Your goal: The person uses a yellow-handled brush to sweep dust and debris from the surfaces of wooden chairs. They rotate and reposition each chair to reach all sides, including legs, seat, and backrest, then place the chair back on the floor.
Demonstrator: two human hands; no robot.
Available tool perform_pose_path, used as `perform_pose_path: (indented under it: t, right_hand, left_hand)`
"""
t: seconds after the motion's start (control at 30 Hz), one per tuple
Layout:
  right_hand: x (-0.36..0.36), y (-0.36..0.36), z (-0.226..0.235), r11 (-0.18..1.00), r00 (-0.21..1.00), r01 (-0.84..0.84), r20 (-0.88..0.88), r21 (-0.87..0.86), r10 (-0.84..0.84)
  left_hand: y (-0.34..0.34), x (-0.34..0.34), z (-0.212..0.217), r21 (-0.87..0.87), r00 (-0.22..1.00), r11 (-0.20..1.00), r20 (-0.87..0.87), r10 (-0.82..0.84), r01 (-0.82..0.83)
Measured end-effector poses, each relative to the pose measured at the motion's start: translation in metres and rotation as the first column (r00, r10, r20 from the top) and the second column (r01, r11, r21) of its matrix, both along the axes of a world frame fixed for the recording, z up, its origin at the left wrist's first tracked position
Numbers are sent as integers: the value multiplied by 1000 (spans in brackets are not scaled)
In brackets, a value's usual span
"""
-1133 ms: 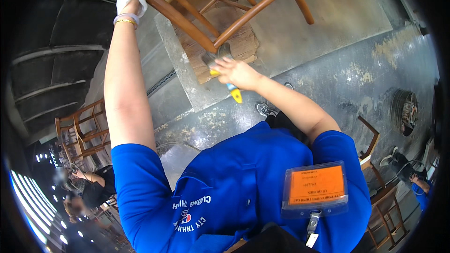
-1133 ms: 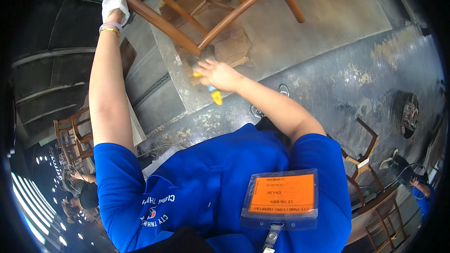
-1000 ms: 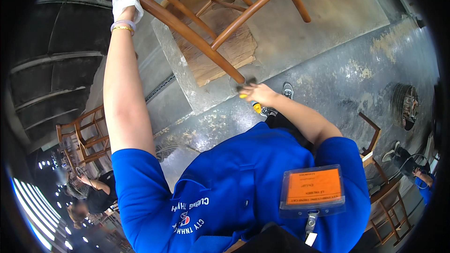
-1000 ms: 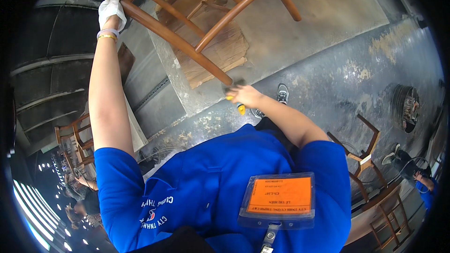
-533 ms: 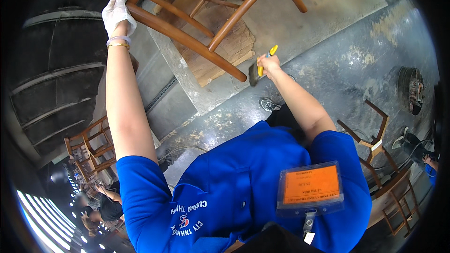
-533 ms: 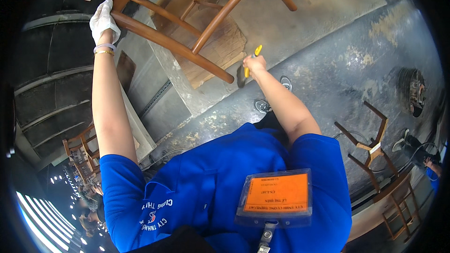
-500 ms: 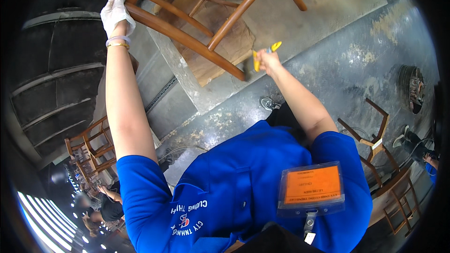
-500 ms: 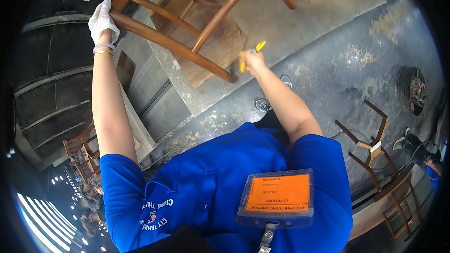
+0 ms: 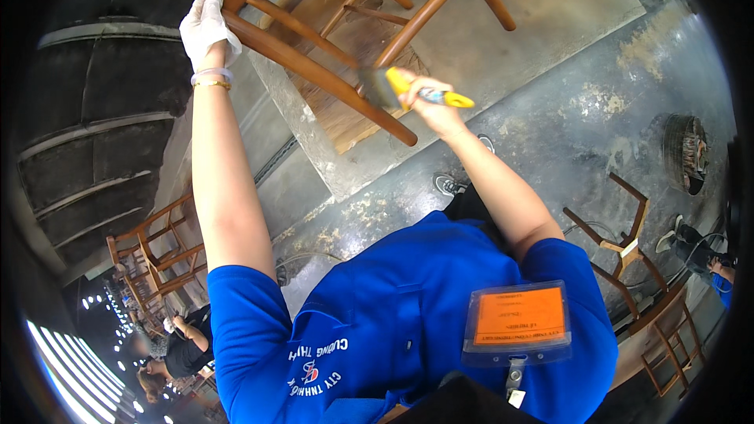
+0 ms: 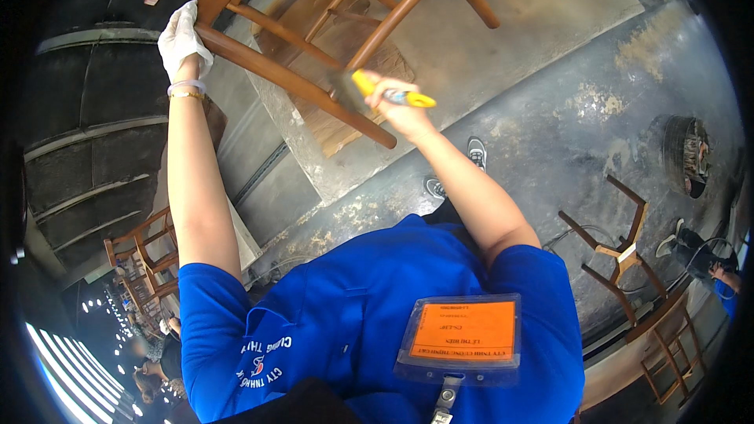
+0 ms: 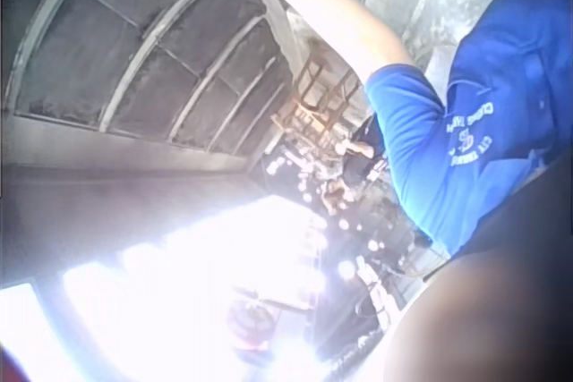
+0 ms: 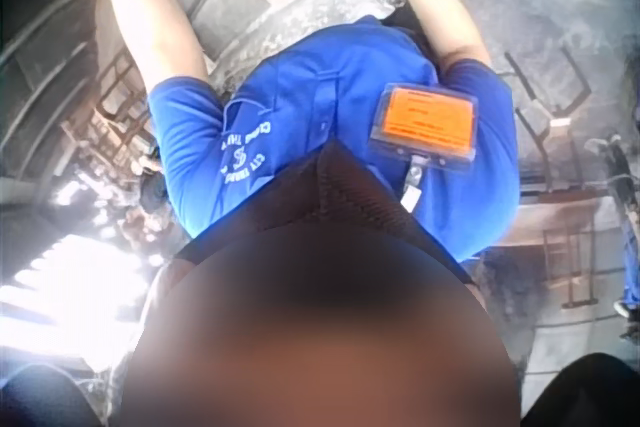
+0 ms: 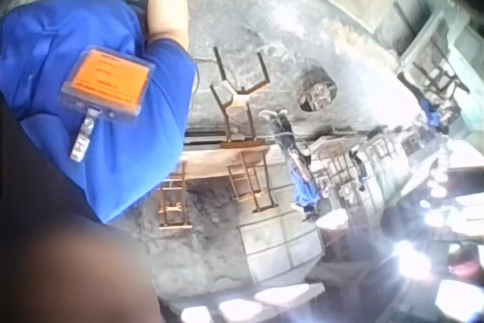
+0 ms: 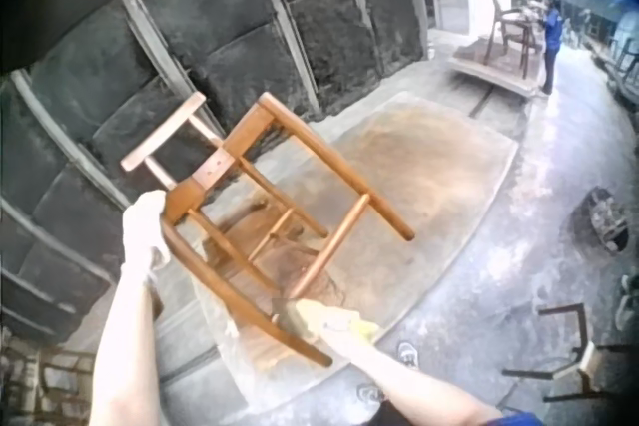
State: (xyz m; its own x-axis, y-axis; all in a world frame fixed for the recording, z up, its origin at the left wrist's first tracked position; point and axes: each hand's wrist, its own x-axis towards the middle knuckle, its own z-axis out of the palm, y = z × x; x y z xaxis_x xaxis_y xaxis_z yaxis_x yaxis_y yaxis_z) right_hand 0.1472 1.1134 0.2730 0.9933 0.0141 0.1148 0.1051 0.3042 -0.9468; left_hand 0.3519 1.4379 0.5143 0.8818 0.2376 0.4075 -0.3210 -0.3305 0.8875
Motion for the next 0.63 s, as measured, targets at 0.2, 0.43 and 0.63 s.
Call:
perform_pose_path:
  t: [0.2,0.43,0.63]
  right_hand:
    - [94,-78,41,828,911,379,324,-414,-255]
    - [50,-61,37,743,873,180,453,-644,181]
    - [103,-113,38,977,998,-63,-34,-205,57]
  left_hand:
    - [-18,-16,1,113,998,993,60,-26,19]
    - [-56,-47,-2,205,993,976,103,57,-77]
    - [-72,-69,-4,416,981,892,153,122,-176]
